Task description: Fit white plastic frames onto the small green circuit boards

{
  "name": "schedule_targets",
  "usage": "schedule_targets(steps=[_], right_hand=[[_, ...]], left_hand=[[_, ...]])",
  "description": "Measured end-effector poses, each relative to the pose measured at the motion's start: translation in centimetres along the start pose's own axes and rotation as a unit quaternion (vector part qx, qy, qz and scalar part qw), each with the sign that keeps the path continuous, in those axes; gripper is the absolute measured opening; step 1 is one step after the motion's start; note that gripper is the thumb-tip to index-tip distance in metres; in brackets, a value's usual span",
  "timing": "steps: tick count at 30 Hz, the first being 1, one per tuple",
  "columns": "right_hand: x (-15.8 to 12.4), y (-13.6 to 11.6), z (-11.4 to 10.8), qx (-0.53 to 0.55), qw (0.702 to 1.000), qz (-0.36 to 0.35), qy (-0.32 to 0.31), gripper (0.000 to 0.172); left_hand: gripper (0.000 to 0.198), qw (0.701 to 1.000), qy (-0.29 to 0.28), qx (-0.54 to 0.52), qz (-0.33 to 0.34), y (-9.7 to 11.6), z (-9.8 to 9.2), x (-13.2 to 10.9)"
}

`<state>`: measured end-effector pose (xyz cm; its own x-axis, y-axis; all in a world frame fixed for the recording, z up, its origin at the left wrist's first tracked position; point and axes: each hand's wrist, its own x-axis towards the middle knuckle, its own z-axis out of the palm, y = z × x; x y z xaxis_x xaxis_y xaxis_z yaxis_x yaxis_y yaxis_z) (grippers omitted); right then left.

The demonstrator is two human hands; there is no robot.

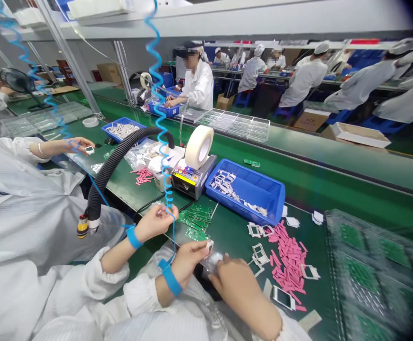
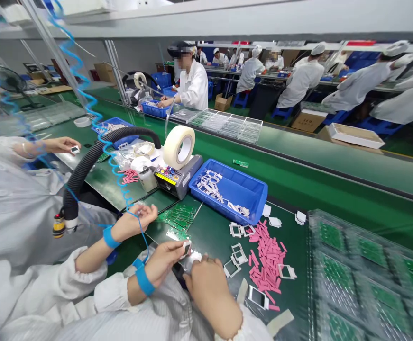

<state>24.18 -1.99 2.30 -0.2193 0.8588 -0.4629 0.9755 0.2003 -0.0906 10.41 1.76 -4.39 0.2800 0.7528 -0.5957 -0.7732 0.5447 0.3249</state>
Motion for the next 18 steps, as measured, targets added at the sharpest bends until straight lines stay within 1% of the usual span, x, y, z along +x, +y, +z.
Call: schedule_targets(steps=[1,3,6,8,10,13,15,16,18], right_hand=[[-0.6,0.6,-0.3,0.003,1.0,0.003,-0.004,0.031],[-2.0,2.1,-1.1,0.004,1.0,0.03,0.0,0.032],[-3.6,3.8,-2.2,-0.003,0.995,0.092,0.028,0.035],[-4.2,4.3,-2.5,-0.001,0.994,0.104,0.038,0.035],[-4.2,4.3,-2.4,0.009,0.995,0.094,0.035,0.032],[-3.6,3.7,-1.8,0.026,0.998,0.06,0.024,0.025],[-3.1,3.3,-1.4,0.034,0.999,0.037,0.021,0.023],[-2.8,3.1,-1.2,0.034,0.999,0.028,0.02,0.022],[-2.4,2.9,-0.9,0.036,0.999,0.011,0.016,0.022]], left_hand=[[0.018,0.999,-0.016,0.035,0.006,-0.8,0.1,0.1],[0.027,0.993,-0.052,0.101,0.022,-1.7,0.3,0.3],[0.035,0.975,-0.117,0.18,0.05,-1.8,0.6,0.4],[0.037,0.96,-0.155,0.222,0.071,-1.9,0.8,0.4],[0.03,0.945,-0.182,0.254,0.096,-2.2,1.0,0.5],[0.007,0.926,-0.199,0.287,0.14,-2.5,0.9,0.6],[0.014,0.914,-0.205,0.309,0.166,-2.5,0.7,0.6],[0.013,0.906,-0.209,0.322,0.175,-2.6,0.6,0.6],[0.004,0.889,-0.222,0.355,0.185,-2.5,0.5,0.5]])
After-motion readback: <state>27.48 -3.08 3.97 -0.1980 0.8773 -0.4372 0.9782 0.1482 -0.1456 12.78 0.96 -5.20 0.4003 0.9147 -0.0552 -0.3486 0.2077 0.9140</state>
